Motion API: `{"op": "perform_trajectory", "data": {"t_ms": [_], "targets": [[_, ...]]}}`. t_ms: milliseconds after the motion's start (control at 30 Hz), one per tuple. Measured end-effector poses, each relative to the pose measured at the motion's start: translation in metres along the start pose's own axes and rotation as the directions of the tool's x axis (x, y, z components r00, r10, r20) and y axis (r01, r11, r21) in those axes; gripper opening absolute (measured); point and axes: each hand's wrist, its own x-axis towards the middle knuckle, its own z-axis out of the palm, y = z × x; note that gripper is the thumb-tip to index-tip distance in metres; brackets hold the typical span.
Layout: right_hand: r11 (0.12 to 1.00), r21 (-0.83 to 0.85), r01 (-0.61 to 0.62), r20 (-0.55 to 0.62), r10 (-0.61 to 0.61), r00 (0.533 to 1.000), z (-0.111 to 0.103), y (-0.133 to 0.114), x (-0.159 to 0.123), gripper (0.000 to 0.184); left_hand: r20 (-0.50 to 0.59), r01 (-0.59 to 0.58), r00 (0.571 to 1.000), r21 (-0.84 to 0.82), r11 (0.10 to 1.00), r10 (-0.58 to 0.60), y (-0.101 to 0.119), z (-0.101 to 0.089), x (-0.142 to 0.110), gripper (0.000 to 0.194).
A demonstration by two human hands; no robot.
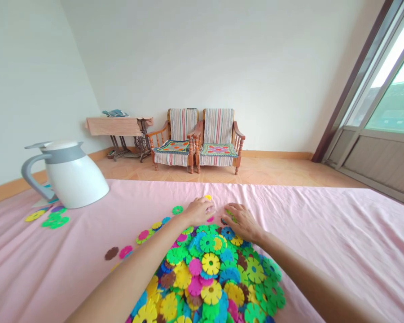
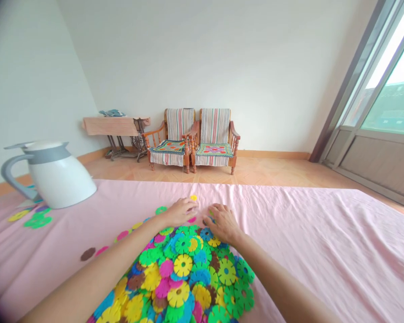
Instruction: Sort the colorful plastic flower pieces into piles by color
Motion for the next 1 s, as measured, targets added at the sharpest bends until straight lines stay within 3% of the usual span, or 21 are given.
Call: {"op": "perform_trajectory", "data": {"t_ms": [133, 300, 500, 600, 667, 767, 900, 1000], "targets": [[0.995, 0.067, 0.070, 0.034, -0.072, 0.997, 0.000, -0.024, -0.023, 0.042, 0.053, -0.040, 0.998, 0.003, 0.999, 0.040, 0.012, -0.003, -0.029, 0.034], [0.967, 0.215, 0.134, 0.099, -0.158, 0.982, -0.007, -0.061, -0.044, 0.040, 0.070, -0.065, 0.995, -0.044, 0.997, 0.068, 0.035, -0.020, -0.079, 0.038], [0.891, 0.430, 0.145, 0.238, -0.267, 0.934, -0.024, -0.093, -0.057, 0.045, 0.186, 0.010, 0.982, -0.262, 0.965, 0.041, 0.038, -0.052, -0.113, 0.051], [0.856, 0.470, 0.215, 0.175, -0.329, 0.928, -0.024, -0.091, -0.037, 0.044, 0.138, 0.099, 0.989, -0.375, 0.922, -0.051, 0.020, -0.061, -0.112, 0.055], [0.924, 0.317, 0.212, 0.079, -0.249, 0.965, -0.014, -0.082, -0.011, 0.045, 0.023, 0.182, 0.983, -0.299, 0.937, -0.184, 0.000, -0.059, -0.103, 0.056], [0.989, 0.114, 0.096, 0.007, -0.097, 0.995, 0.008, -0.063, 0.037, 0.049, -0.099, 0.324, 0.936, -0.123, 0.938, -0.336, -0.034, -0.048, -0.084, 0.053], [0.999, 0.033, 0.021, 0.022, -0.022, 1.000, 0.034, -0.045, 0.080, 0.059, -0.145, 0.406, 0.904, -0.009, 0.914, -0.403, -0.060, -0.026, -0.067, 0.041], [1.000, 0.005, 0.031, 0.066, -0.031, 0.997, 0.041, -0.041, 0.082, 0.053, -0.141, 0.373, 0.921, 0.048, 0.927, -0.363, -0.053, -0.016, -0.068, 0.036]]}}
